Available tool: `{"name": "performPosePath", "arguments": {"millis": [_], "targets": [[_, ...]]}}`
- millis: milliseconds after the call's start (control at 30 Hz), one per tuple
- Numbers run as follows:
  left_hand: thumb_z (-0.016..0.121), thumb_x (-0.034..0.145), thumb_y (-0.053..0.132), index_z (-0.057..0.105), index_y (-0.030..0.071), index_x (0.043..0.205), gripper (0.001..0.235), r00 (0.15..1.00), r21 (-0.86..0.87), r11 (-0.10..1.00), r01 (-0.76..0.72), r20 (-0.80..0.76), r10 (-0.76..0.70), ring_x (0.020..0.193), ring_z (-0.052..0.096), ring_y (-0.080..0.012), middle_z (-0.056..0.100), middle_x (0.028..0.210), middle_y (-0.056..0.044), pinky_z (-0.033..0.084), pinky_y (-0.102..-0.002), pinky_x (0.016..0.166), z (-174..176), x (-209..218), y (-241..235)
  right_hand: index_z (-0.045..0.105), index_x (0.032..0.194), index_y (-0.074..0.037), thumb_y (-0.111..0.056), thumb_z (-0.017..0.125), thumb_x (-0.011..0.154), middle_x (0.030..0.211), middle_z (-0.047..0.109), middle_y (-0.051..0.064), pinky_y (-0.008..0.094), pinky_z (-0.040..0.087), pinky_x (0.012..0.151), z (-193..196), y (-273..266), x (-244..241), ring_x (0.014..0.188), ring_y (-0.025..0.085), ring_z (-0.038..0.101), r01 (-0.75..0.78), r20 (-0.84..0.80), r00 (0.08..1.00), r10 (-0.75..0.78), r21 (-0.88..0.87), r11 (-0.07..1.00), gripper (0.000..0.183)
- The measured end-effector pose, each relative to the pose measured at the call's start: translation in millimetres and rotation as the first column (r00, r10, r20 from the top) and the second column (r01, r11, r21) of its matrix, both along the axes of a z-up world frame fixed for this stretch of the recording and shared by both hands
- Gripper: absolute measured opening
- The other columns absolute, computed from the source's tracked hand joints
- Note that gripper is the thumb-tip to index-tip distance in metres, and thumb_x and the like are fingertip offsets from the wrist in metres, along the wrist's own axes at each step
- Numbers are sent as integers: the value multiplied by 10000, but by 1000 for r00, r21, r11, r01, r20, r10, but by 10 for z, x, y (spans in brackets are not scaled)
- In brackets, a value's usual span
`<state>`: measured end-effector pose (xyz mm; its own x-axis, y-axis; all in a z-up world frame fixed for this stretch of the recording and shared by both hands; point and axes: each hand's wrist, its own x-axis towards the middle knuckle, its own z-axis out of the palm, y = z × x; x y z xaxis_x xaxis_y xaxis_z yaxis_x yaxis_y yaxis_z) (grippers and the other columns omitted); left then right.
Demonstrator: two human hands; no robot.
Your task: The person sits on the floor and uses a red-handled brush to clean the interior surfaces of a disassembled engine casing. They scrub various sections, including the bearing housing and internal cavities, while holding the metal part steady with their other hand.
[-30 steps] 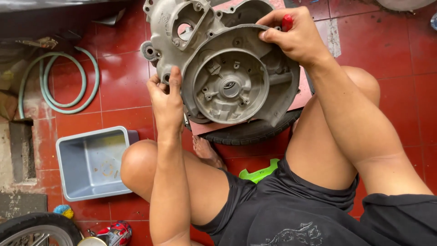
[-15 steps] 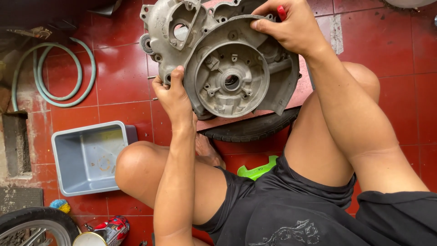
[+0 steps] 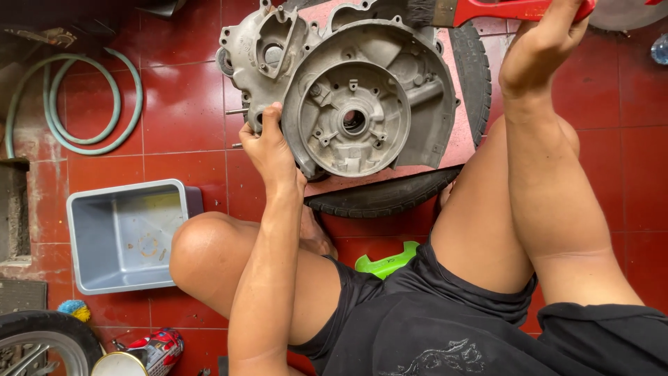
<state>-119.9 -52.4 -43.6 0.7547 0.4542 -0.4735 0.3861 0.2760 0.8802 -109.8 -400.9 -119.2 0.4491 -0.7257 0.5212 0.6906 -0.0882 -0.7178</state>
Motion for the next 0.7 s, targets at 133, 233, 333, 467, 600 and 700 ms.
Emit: {"name": "performPosePath", "arguments": {"millis": [133,233,333,467,600,700], "targets": [[781,690,313,475,119,1084,535,999,-28,1000,-8,41,9,962,556,-145,555,1015,-15,476,-318,899,28,-16,-25,446,785,-85,-478,375,1011,595,504,99,293,348,507,586,370,-230,515,211,515,-41,-393,919,40,8,999,459],[771,663,399,467,98,1187,676,1000,-31,999,-17,8,17,1019,529,-165,513,1103,-34,482,-337,910,52,-24,-21,513,929,-59,-257,374,985,778,674,152,273,325,418,763,504,-253,498,184,526,-127,-432,894,120,12,992,249],[782,578,464,509,86,1179,761,998,-76,995,-69,7,70,1015,625,-171,613,1128,-58,525,-330,916,152,-31,-32,506,890,-51,-135,658,1118,708,526,80,320,448,525,678,529,-240,604,198,565,-258,-348,911,221,-64,964,287],[657,584,615,486,102,1431,1005,998,-100,993,-56,-11,56,1475,363,-202,353,1578,-67,346,-412,1185,175,-43,-16,588,930,-5,-105,698,1119,732,551,91,280,395,532,759,767,-294,615,179,559,-405,-336,878,342,-139,904,240],[617,613,636,432,69,1513,1080,1000,-101,995,-23,11,24,1521,367,-224,399,1635,-78,327,-437,1213,221,-80,-21,707,1034,110,2,669,1029,973,663,207,374,414,817,980,1055,-451,888,275,541,-488,-384,866,320,-513,706,114],[647,651,589,567,124,1255,767,998,-151,987,-58,17,61,1409,505,-196,594,1449,-57,398,-405,1156,140,-55,-11,718,919,54,-51,647,1001,917,651,187,356,465,752,1032,1231,-495,800,252,581,-603,-346,789,507,-592,534,151]]}}
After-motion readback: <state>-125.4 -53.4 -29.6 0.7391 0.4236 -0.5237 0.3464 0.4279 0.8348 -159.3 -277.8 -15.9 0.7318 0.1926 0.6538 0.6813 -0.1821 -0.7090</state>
